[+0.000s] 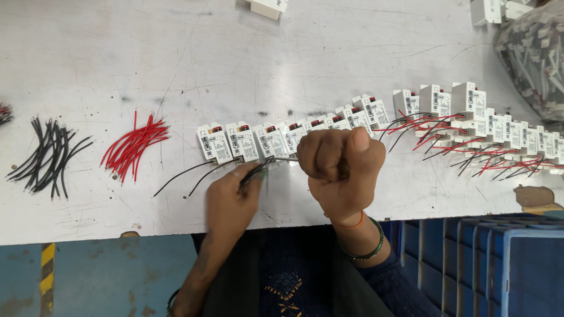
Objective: The person uses a screwdriver to attach red and black wires to a row of white electronic modules on a workbench. They repeatedly insert wire ends into terminal slots and tighten screws to secure them, working across multiple units in sequence.
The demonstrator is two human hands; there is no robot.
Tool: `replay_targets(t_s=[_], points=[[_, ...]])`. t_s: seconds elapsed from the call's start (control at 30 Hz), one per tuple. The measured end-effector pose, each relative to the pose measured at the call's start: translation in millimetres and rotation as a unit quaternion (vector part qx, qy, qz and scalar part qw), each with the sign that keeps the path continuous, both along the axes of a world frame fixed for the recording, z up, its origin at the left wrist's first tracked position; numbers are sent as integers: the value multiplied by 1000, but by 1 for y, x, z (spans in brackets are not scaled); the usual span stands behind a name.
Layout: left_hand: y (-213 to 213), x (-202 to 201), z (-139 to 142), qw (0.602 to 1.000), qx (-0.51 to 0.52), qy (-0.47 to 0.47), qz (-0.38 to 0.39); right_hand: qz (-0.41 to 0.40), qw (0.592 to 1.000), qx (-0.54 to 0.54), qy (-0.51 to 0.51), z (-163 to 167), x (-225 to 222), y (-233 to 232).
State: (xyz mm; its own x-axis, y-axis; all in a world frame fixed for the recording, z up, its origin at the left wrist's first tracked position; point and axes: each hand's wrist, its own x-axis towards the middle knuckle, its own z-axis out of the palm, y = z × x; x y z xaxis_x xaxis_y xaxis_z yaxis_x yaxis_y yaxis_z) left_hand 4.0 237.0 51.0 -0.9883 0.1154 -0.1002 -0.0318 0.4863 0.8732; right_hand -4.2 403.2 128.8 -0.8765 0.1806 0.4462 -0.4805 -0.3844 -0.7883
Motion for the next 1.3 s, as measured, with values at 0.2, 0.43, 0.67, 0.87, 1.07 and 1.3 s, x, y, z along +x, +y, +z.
replay_targets(t_s=[0.2, 0.43, 0.67, 0.87, 1.07, 1.3], points=[[-54, 25, 12, 996, 27, 38, 76, -4, 1000, -10, 12, -4, 1, 1], [-49, 45, 9, 954, 283, 3, 98, -33, 999, -29, 10, 7, 19, 12], [25, 28, -9, 941, 336, -39, -10, -58, 998, 16, -14, 18, 38, 35], [38, 15, -19, 992, 120, -17, -18, -65, 997, 43, -16, 14, 38, 39], [45, 17, -17, 997, 72, 33, 1, -60, 998, 28, -22, 10, 36, 42], [46, 18, -22, 994, 102, 37, 11, -60, 998, 21, -14, 8, 31, 43]])
